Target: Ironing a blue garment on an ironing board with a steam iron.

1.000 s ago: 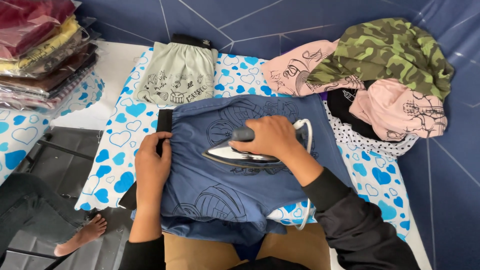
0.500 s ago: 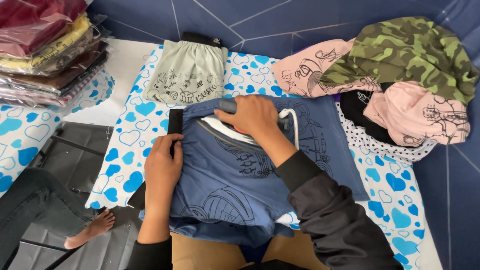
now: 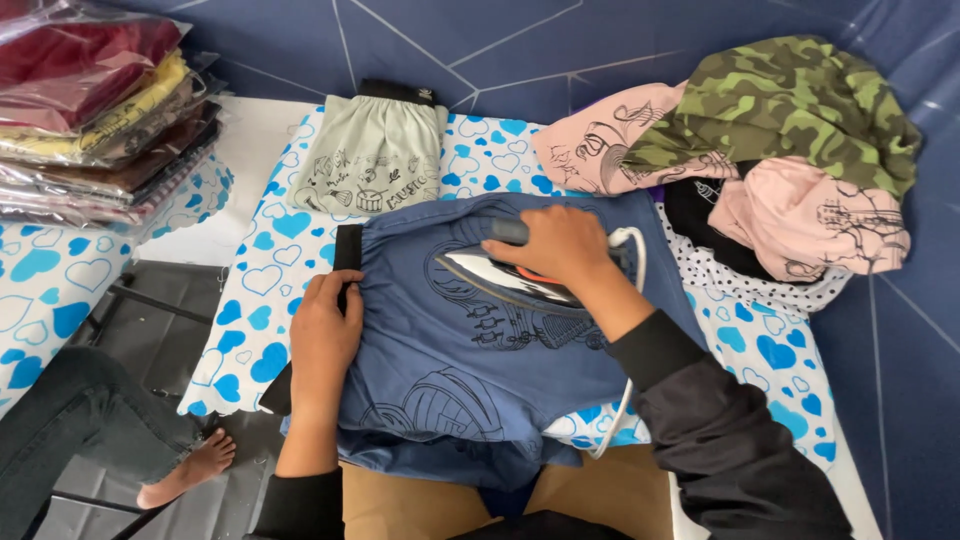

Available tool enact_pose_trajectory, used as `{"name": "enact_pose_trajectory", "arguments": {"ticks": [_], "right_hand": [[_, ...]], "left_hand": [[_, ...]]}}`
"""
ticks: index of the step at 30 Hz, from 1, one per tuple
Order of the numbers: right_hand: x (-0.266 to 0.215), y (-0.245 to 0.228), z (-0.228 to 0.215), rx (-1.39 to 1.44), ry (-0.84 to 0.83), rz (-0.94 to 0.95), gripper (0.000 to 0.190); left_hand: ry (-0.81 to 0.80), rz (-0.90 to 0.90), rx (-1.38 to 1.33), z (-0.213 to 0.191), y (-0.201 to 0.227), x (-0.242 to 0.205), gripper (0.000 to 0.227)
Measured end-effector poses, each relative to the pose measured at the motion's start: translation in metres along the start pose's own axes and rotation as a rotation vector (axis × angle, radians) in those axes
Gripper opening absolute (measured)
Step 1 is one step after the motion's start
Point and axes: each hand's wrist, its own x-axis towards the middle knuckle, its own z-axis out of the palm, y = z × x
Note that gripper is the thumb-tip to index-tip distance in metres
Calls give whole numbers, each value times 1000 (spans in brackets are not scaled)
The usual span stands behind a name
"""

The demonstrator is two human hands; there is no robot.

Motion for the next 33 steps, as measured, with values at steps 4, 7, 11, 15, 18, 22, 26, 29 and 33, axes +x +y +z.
{"name": "enact_pose_trajectory", "arguments": {"ticks": [4, 7, 11, 15, 18, 22, 26, 29, 33], "right_hand": [[-32, 36, -5, -52, -29, 51, 70], [-59, 54, -13, -79, -72, 64, 67], [-90, 78, -16, -177, -140, -2, 69], [-108, 88, -13, -136, -147, -85, 62], [-110, 80, -11, -141, -110, -115, 62], [-104, 53, -5, -110, -88, -122, 62], [-92, 10, -12, -44, -103, -116, 61], [-80, -16, -10, -9, -83, -132, 65], [-64, -39, -3, 27, -68, -155, 59]], "left_hand": [[-6, 6, 23, 6, -6, 1, 11], [-39, -14, 2, 4, -3, 3, 13], [-89, -132, -198, 9, -28, 13, 16], [-121, -278, -376, -8, -23, 18, 22], [-102, -330, -491, -10, -16, 17, 24], [-94, -337, -518, -15, -6, 19, 24], [-65, -269, -462, -11, -10, 17, 22], [-41, -240, -425, -8, -12, 17, 21], [-12, -216, -400, -8, -6, 15, 19]]}}
